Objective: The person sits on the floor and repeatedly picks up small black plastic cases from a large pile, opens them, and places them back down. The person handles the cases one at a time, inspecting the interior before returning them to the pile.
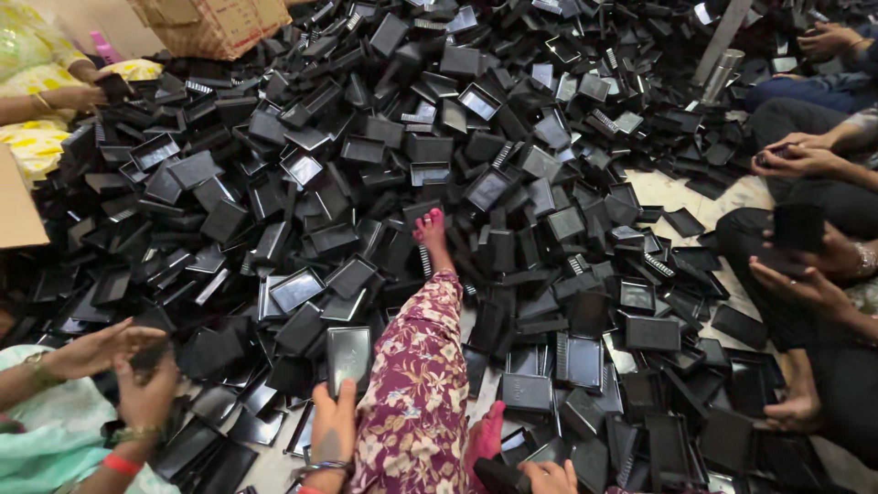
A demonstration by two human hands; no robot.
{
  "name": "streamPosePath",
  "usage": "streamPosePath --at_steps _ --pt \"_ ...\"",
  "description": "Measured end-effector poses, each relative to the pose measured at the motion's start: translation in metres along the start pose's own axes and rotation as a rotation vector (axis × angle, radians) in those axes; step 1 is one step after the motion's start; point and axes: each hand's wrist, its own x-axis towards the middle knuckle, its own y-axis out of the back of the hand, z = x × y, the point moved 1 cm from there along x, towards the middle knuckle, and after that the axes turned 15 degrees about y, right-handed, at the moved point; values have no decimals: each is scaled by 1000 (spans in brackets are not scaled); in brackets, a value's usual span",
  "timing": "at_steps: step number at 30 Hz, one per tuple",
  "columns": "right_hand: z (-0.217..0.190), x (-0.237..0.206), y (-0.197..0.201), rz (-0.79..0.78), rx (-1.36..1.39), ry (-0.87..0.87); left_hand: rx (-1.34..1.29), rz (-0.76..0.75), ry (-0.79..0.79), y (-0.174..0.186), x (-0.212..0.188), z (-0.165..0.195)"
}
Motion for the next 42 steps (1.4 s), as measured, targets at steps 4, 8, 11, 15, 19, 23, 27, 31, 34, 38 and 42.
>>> streamPosePath --at_steps 4,8,11,15,19,23,27,31,34,38,42 --pt "-4 -2 -6 228 -80 72 -51 -47 -6 -18 -8 -2" --pt "-8 7 -4 385 -120 92 -266 -82 -132 -27 -9 -3" --pt "-9 17 1 549 -178 176 -634 -391 -66 -45 -22 -21" --pt "-16 15 0 789 -278 435 -574 -645 78 -99 -69 -52" --pt "-28 4 -11 705 -157 531 184 -518 -527 -90 -94 -54" --pt "-21 -6 -10 526 -48 535 207 -466 -207 -42 -101 6" --pt "-8 -17 27 419 266 335 261 -425 -201 -28 -112 95" --pt "3 1 71 580 923 66 350 -558 -407 -72 -143 140" --pt "36 27 92 526 1695 -399 339 -796 -506 -119 -173 136" --pt "107 50 87 491 1801 -681 271 -1006 -545 -165 -166 111" --pt "158 56 44 285 2243 -367 103 -655 -670 -202 -120 94"
